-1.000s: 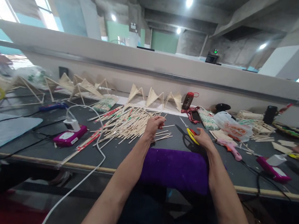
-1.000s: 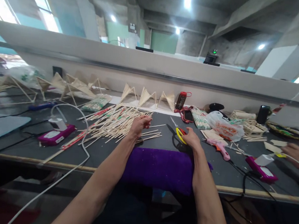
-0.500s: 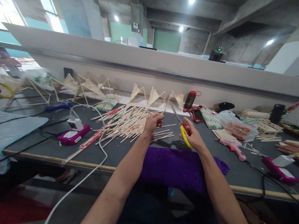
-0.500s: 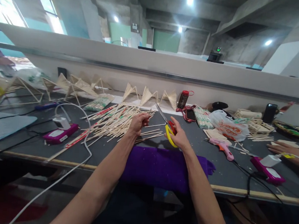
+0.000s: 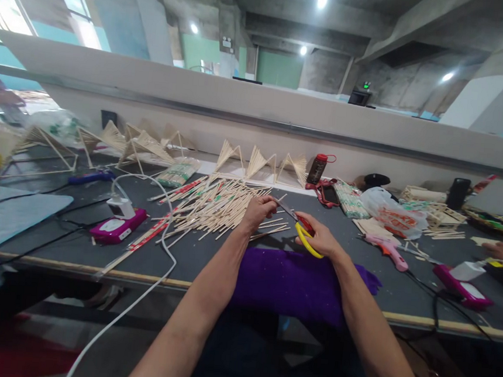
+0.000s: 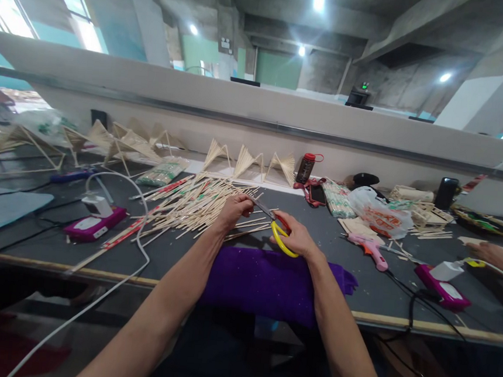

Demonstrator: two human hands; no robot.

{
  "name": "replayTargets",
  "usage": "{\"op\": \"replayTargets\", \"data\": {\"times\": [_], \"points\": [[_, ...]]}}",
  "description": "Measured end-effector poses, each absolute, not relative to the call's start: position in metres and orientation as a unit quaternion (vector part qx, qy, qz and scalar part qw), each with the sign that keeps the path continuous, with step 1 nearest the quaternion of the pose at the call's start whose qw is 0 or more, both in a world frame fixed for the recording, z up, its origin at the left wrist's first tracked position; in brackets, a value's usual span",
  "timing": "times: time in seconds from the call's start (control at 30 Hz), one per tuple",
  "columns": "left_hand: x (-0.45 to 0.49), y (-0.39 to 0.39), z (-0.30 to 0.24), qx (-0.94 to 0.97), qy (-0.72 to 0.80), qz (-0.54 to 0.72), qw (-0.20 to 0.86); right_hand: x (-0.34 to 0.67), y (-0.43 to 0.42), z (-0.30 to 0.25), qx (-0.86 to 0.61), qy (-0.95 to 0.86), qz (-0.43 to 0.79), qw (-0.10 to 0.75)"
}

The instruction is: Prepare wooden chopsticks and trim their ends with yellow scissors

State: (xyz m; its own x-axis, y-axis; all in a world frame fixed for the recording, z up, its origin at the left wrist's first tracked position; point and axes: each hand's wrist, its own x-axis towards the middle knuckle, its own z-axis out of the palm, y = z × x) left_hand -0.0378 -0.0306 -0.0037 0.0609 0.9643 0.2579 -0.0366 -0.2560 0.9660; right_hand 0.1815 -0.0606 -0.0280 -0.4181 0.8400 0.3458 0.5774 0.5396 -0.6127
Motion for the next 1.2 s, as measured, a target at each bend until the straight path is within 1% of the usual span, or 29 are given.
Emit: {"op": "replayTargets", "data": {"times": [0.27, 0.5, 0.87, 1.03, 1.1, 1.2], "points": [[-0.037, -0.027, -0.009, 0.592, 0.411, 0.521, 0.458, 0.179, -0.059, -0.032, -0.44, -0.824, 0.187, 0.306], [-0.034, -0.027, -0.013, 0.604, 0.427, 0.513, 0.435, 0.172, -0.056, -0.041, -0.46, -0.827, 0.162, 0.278], [-0.033, -0.027, -0.013, 0.593, 0.438, 0.514, 0.438, 0.174, -0.057, -0.043, -0.47, -0.822, 0.129, 0.296], [-0.035, -0.029, -0.01, 0.598, 0.408, 0.52, 0.453, 0.172, -0.058, -0.04, -0.478, -0.812, 0.115, 0.315], [-0.035, -0.031, -0.009, 0.604, 0.397, 0.535, 0.437, 0.171, -0.059, -0.039, -0.477, -0.809, 0.107, 0.325], [-0.035, -0.032, -0.009, 0.631, 0.401, 0.541, 0.384, 0.171, -0.06, -0.037, -0.471, -0.809, 0.103, 0.337]]}}
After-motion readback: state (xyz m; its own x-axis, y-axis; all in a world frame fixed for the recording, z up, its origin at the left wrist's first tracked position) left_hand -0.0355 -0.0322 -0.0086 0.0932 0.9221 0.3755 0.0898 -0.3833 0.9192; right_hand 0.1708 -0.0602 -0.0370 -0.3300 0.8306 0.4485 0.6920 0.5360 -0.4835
